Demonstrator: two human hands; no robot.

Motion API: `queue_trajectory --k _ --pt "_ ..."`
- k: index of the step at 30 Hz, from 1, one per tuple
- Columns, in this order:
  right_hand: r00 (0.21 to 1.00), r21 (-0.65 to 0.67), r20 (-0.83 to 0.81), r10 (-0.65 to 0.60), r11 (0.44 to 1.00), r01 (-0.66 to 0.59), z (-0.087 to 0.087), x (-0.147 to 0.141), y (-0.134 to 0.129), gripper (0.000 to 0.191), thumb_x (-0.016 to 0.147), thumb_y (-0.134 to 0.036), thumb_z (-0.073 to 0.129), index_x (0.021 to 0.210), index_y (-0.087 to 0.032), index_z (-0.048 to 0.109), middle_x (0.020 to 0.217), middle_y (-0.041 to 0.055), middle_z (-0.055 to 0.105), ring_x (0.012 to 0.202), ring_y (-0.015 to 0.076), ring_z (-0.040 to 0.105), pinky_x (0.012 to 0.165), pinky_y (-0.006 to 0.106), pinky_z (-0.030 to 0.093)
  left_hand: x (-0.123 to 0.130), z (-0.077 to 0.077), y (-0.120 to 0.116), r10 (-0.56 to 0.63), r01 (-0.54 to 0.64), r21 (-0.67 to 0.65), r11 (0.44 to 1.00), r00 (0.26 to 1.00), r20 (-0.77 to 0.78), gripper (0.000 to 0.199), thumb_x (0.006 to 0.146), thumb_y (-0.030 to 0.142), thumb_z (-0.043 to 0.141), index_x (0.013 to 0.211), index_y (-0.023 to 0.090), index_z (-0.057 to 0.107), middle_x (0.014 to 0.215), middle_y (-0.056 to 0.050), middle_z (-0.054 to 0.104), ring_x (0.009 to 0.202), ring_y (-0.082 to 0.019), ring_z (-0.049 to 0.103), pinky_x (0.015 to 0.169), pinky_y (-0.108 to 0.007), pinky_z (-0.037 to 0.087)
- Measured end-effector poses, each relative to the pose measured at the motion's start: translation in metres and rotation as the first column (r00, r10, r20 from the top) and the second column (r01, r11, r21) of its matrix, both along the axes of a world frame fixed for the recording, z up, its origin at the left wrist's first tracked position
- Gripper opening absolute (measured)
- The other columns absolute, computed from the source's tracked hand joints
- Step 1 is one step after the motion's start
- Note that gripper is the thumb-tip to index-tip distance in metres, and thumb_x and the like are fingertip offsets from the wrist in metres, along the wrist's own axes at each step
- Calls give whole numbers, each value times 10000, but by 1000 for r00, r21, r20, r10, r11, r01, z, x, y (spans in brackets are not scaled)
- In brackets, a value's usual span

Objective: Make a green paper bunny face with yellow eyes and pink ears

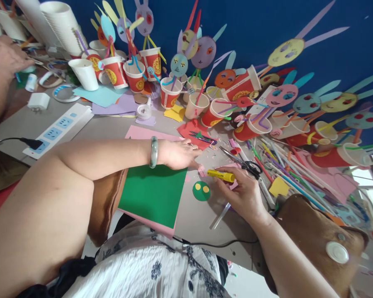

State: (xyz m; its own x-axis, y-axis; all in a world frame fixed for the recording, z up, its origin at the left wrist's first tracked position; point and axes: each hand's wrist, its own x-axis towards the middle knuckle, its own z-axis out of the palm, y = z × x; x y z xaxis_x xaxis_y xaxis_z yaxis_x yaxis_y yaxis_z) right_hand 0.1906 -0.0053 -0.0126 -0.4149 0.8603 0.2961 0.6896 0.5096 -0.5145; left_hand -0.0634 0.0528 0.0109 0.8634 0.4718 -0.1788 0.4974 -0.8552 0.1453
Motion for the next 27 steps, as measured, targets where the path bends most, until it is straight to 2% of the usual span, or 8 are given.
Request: queue_trajectory --k 4,12,15,17,20,22,24,27 --pt "994 60 94 55 996 -61 -2 -5 1 136 930 -352 602 977 -227 626 886 67 742 834 258 679 823 422 490 2 8 -3 1 -4 -34 999 997 -71 441 1017 235 348 1378 362 567 1299 -90 570 1150 -264 497 992 -396 346" --pt "980 22 159 123 992 -128 -4 -12 4 105 928 -322 578 946 -219 584 895 73 735 828 251 671 833 425 466 6 12 -5 35 -43 -62 997 992 -125 449 1024 264 346 1426 323 538 1430 -108 513 1255 -293 485 1072 -443 313" --pt "999 -88 34 17 996 -14 0 -10 2 118 909 -341 596 941 -227 611 882 61 719 836 247 661 771 394 496 6 7 -3 36 -42 -65 997 995 -93 440 1002 230 383 1393 319 562 1392 -99 545 1239 -277 496 1079 -434 306" --pt "987 -211 -142 -75 976 43 3 -9 0 129 904 -354 606 948 -234 623 948 65 719 812 228 658 699 363 511 6 3 -2 14 -17 -54 998 998 -54 426 982 206 407 1343 310 606 1303 -112 597 1174 -276 529 1042 -430 330" --pt "885 -428 -432 -175 903 -30 10 -6 -3 120 884 -358 622 927 -246 618 1097 73 713 631 164 604 533 321 480 6 -2 0 -9 9 -16 1000 1000 -21 388 968 215 435 1265 295 671 1200 -139 638 1100 -294 567 968 -433 371" --pt "805 -500 -555 -209 857 -122 13 -4 -6 127 858 -368 638 897 -252 604 1099 72 711 544 143 553 457 311 439 7 -5 1 -5 5 10 1000 1000 -31 406 968 219 441 1291 323 664 1227 -141 636 1119 -312 573 950 -449 383" --pt "767 -509 -606 -209 843 -173 16 -1 -9 158 836 -397 648 865 -257 580 1042 71 716 524 152 549 421 312 427 8 -6 1 -9 11 29 1000 997 -71 466 973 196 418 1360 364 615 1302 -140 612 1174 -327 561 952 -471 387" --pt "785 -503 -588 -196 849 -164 18 2 -14 178 858 -422 636 870 -266 551 1057 70 728 444 123 493 365 302 393 9 -5 1 -14 19 43 999 993 -118 522 970 161 390 1397 393 579 1370 -129 579 1242 -320 531 974 -475 380"
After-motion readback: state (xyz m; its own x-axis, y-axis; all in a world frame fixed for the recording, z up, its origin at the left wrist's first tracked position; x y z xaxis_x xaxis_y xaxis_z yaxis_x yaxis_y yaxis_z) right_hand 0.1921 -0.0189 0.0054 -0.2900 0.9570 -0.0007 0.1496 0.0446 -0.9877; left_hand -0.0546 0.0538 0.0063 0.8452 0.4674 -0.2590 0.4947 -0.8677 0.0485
